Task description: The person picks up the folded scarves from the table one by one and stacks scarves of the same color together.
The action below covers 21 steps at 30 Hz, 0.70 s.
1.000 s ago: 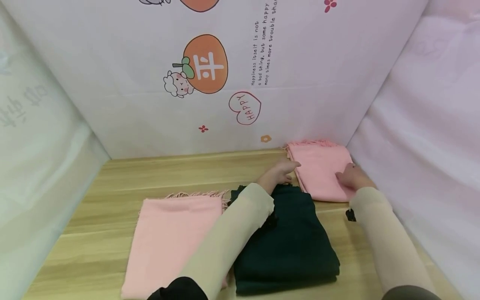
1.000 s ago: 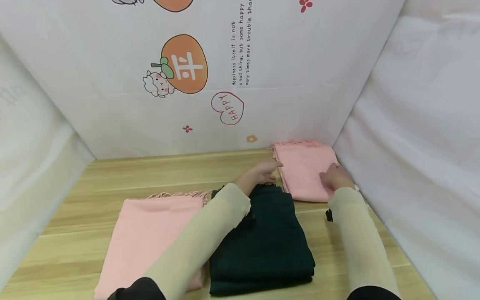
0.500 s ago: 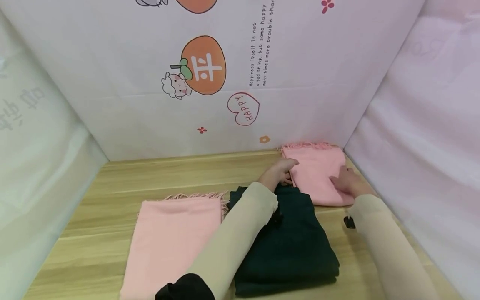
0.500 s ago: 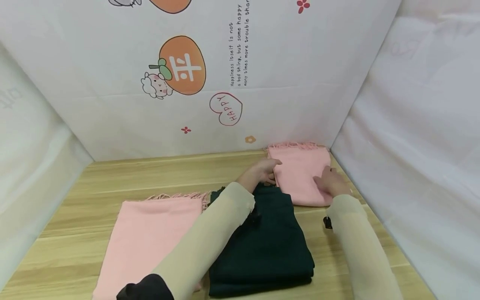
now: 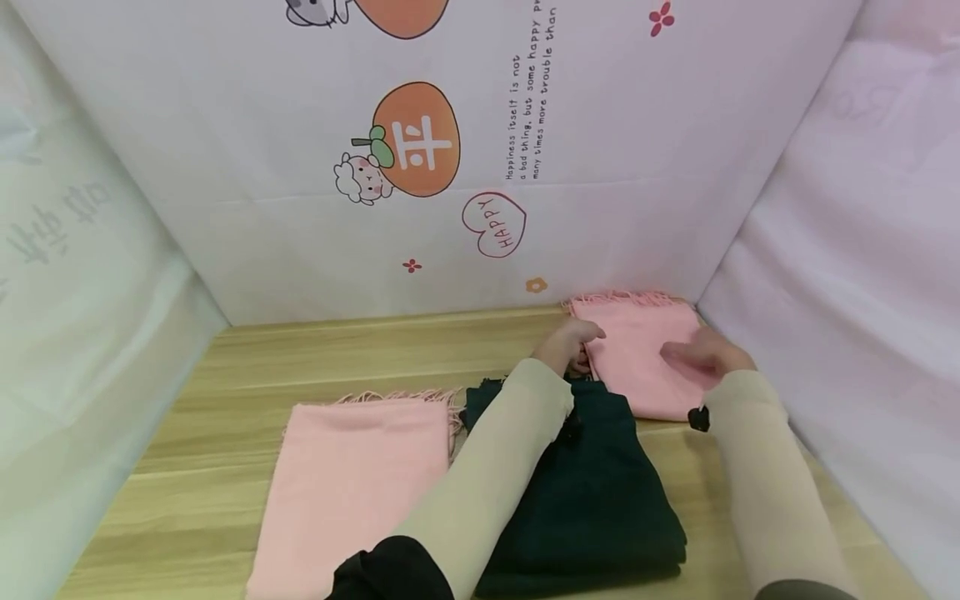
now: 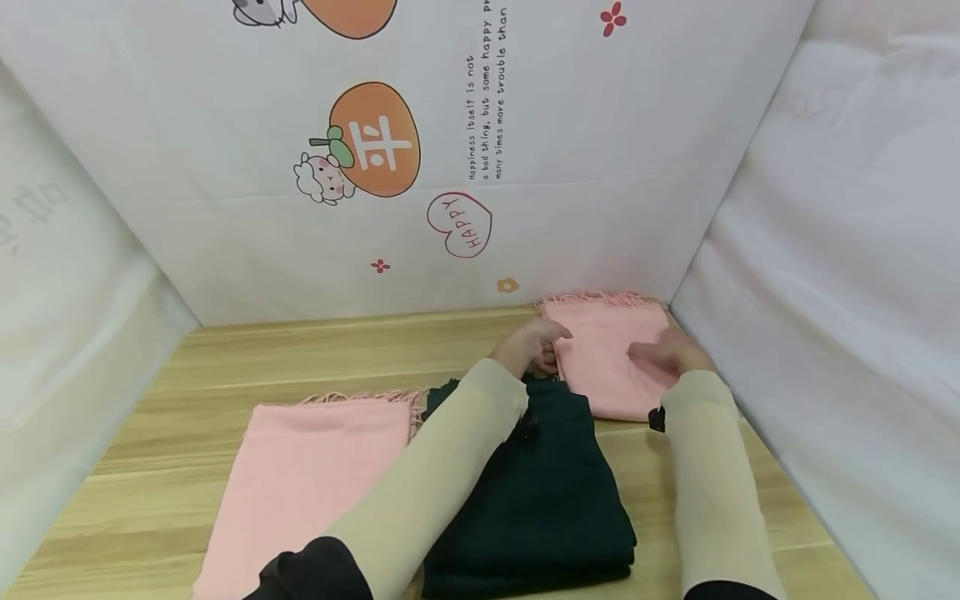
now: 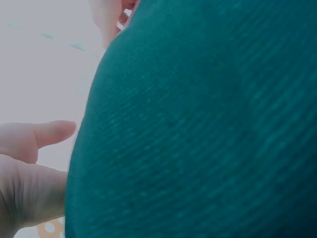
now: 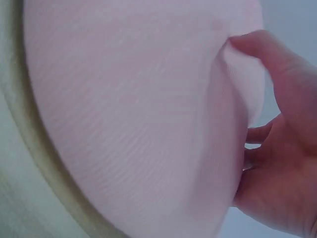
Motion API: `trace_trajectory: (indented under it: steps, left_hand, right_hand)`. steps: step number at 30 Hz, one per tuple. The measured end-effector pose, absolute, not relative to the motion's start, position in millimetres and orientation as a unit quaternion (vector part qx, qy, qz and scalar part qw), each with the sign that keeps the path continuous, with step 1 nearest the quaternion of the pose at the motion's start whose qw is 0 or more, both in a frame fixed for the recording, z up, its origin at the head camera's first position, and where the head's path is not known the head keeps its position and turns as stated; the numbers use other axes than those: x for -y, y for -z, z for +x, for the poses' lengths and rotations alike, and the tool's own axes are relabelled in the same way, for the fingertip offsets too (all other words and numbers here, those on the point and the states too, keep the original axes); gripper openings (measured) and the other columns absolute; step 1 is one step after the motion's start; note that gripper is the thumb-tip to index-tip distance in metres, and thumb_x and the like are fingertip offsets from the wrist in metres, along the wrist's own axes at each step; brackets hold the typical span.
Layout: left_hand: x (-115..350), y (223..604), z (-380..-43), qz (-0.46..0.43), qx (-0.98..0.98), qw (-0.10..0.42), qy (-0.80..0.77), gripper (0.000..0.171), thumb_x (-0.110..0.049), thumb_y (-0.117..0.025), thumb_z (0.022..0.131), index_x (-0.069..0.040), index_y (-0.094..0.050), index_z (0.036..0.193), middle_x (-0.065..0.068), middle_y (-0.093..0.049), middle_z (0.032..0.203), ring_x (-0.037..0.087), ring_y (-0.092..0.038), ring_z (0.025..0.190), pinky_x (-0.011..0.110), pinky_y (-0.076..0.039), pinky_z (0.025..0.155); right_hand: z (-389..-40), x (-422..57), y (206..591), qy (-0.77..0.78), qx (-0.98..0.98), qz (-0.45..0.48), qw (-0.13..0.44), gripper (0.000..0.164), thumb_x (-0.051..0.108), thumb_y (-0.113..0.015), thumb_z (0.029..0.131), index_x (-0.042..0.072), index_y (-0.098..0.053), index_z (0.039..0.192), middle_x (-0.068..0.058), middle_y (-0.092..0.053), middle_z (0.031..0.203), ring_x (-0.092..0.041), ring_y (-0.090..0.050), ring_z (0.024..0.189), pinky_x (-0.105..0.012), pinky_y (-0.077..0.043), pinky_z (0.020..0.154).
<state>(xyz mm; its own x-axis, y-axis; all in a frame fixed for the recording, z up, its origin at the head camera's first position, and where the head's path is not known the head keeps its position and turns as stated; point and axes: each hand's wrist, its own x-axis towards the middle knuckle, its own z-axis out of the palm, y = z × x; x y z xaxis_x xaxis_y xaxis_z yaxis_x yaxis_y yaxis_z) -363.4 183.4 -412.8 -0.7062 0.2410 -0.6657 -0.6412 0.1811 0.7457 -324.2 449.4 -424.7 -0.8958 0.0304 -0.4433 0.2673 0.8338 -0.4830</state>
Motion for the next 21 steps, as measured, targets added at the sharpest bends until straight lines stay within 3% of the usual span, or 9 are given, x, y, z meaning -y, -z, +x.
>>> trace_trajectory:
  steps: [3,5,10,13,17,21]
  left_hand:
    - [-186,412,-366,-0.154,-0.684,0.382,-0.602,0.021,-0.008,-0.064,0.101,-0.002,-0.059,0.120,0.013,-0.063,0.105,0.026,-0.061,0.097,0.048,-0.051,0.103]
    - [-187,412,-366,-0.156,-0.692,0.390,-0.587,0.015,-0.006,-0.063,0.100,-0.001,-0.060,0.114,0.012,-0.062,0.091,0.024,-0.063,0.091,0.045,-0.051,0.103]
    - [-192,407,-366,-0.168,-0.716,0.387,-0.556,0.034,-0.007,-0.063,0.099,-0.008,-0.057,0.133,0.012,-0.061,0.087,0.026,-0.068,0.095,0.042,-0.054,0.100]
    - [-194,405,-367,-0.172,-0.723,0.395,-0.540,0.033,-0.015,-0.064,0.101,-0.009,-0.058,0.133,0.012,-0.061,0.088,0.025,-0.066,0.091,0.040,-0.054,0.100]
    - [-195,407,-369,-0.175,-0.724,0.406,-0.529,0.027,-0.022,-0.065,0.101,-0.008,-0.062,0.124,0.011,-0.059,0.084,0.024,-0.060,0.079,0.037,-0.054,0.100]
    - [-195,408,-372,-0.165,-0.724,0.407,-0.532,0.036,-0.018,-0.062,0.103,-0.009,-0.055,0.137,0.011,-0.054,0.090,0.026,-0.056,0.077,0.037,-0.053,0.101]
  right_hand:
    - [-325,-453,427,0.319,-0.918,0.100,0.216,0.121,0.076,-0.042,0.095,-0.013,0.014,0.154,-0.040,0.012,0.160,-0.057,0.001,0.148,-0.069,-0.009,0.119]
    - [-325,-457,429,0.356,-0.901,0.119,0.216,0.120,0.079,-0.037,0.094,-0.008,0.021,0.153,-0.035,0.022,0.159,-0.056,0.012,0.148,-0.069,-0.002,0.119]
    - [-320,-459,430,0.405,-0.877,0.134,0.220,0.115,0.076,-0.035,0.097,-0.006,0.026,0.151,-0.031,0.028,0.159,-0.053,0.018,0.148,-0.066,-0.001,0.121]
    - [-317,-459,428,0.428,-0.863,0.148,0.224,0.114,0.072,-0.039,0.098,-0.002,0.028,0.151,-0.028,0.030,0.159,-0.051,0.018,0.150,-0.065,-0.002,0.121]
    - [-315,-458,429,0.425,-0.867,0.147,0.215,0.108,0.065,-0.040,0.101,-0.007,0.021,0.153,-0.032,0.021,0.162,-0.051,0.007,0.151,-0.062,-0.008,0.122]
    - [-316,-457,428,0.412,-0.880,0.132,0.197,0.094,0.050,-0.039,0.106,-0.018,0.005,0.153,-0.040,-0.002,0.160,-0.049,-0.020,0.143,-0.057,-0.022,0.120]
